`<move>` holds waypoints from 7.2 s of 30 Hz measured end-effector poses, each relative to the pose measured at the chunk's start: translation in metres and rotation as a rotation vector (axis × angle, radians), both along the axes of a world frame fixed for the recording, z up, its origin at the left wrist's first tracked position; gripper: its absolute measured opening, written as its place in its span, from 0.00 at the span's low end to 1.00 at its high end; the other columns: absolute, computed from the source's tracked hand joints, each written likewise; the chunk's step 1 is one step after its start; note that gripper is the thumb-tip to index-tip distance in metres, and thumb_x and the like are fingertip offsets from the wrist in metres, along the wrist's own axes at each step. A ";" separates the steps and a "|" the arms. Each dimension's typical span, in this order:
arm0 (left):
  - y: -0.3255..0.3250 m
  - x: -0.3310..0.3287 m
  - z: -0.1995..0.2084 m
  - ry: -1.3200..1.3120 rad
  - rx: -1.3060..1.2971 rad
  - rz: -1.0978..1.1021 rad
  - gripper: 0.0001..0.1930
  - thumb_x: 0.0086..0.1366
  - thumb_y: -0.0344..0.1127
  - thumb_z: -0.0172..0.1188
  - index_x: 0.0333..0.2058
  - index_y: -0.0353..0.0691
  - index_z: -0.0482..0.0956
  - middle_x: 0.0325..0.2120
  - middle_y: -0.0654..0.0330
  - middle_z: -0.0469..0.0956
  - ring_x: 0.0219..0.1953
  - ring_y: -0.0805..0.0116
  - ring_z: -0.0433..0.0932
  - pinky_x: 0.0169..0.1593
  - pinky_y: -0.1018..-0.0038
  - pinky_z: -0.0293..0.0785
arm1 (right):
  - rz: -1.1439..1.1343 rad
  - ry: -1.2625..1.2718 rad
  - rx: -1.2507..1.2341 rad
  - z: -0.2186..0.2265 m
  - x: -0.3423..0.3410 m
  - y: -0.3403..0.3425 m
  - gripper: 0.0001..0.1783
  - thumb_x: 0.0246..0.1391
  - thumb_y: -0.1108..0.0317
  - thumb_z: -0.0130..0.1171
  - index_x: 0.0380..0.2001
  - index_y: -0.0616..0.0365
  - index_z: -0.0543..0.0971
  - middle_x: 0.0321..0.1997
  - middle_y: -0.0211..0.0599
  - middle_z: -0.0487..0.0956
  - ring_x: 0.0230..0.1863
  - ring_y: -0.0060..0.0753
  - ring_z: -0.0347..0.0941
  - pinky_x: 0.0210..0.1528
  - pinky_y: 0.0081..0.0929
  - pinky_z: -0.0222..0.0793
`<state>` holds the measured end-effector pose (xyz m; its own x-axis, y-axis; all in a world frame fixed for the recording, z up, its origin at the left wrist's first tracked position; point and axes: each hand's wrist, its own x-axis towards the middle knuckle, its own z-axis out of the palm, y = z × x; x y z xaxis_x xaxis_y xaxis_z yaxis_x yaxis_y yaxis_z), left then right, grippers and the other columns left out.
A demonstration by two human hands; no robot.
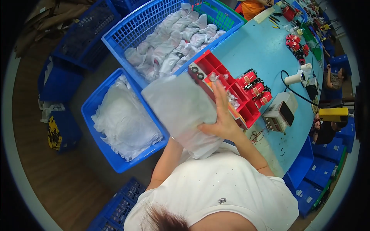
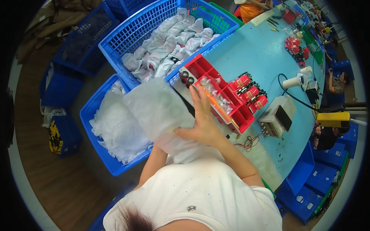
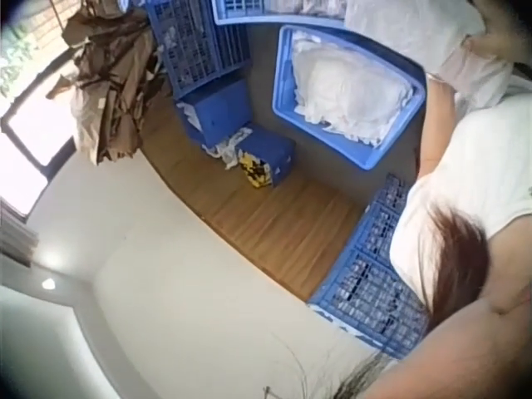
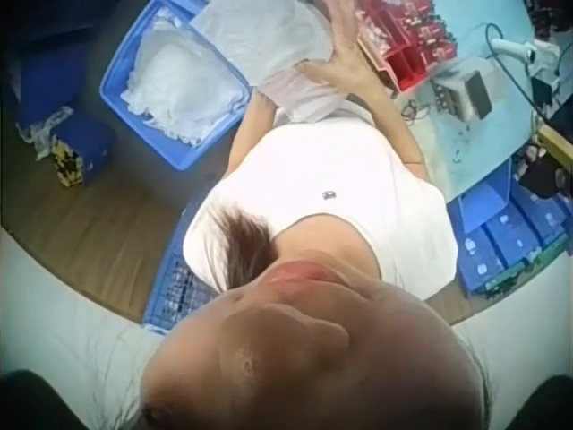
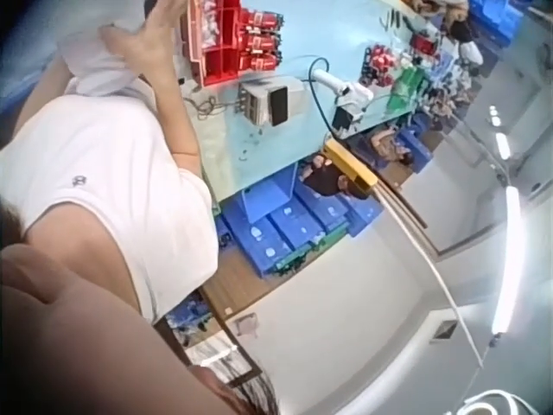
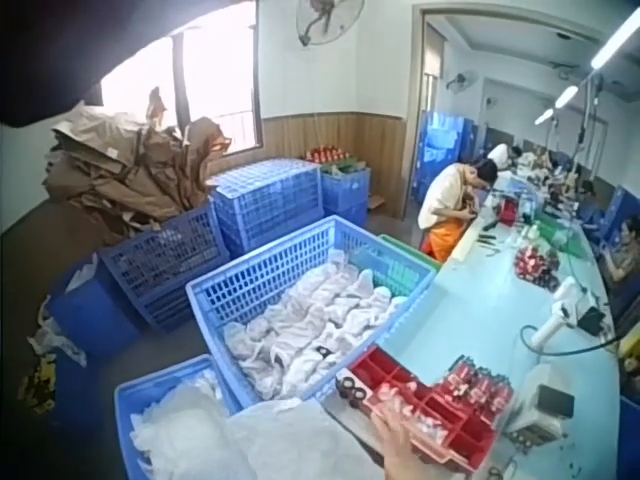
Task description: Assembling toy fire trucks and packaging them into plastic bags for storage in crates.
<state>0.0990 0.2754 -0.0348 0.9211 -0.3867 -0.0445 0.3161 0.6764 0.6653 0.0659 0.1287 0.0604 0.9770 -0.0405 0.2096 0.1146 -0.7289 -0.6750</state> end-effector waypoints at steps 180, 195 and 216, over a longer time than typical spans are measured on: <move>-0.162 0.002 0.144 -0.461 0.129 -0.492 0.29 0.56 0.35 0.55 0.54 0.36 0.55 0.55 0.50 0.59 0.52 0.59 0.67 0.51 0.68 0.68 | -0.385 -0.724 -0.347 0.033 -0.115 -0.118 0.18 0.51 0.64 0.51 0.45 0.59 0.68 0.46 0.48 0.72 0.45 0.40 0.70 0.45 0.32 0.67; -0.076 -0.003 0.078 -0.085 -0.061 -0.510 0.19 0.58 0.39 0.54 0.44 0.33 0.69 0.35 0.56 0.75 0.36 0.69 0.76 0.40 0.75 0.73 | -0.002 -0.686 -0.411 0.075 -0.041 -0.097 0.13 0.51 0.62 0.52 0.34 0.61 0.70 0.28 0.36 0.73 0.34 0.36 0.64 0.40 0.29 0.59; 0.289 -0.051 -0.161 0.489 -0.058 0.124 0.25 0.52 0.33 0.62 0.49 0.36 0.64 0.43 0.55 0.71 0.45 0.62 0.73 0.47 0.65 0.73 | 0.616 -0.033 0.019 -0.205 0.138 0.239 0.33 0.46 0.67 0.56 0.54 0.64 0.57 0.57 0.50 0.59 0.60 0.50 0.53 0.60 0.39 0.50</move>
<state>0.0485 0.5640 -0.1959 0.8371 -0.2904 -0.4636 0.4961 0.7601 0.4196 0.2042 0.3675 -0.1448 0.8149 0.5256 0.2445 0.5318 -0.5100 -0.6761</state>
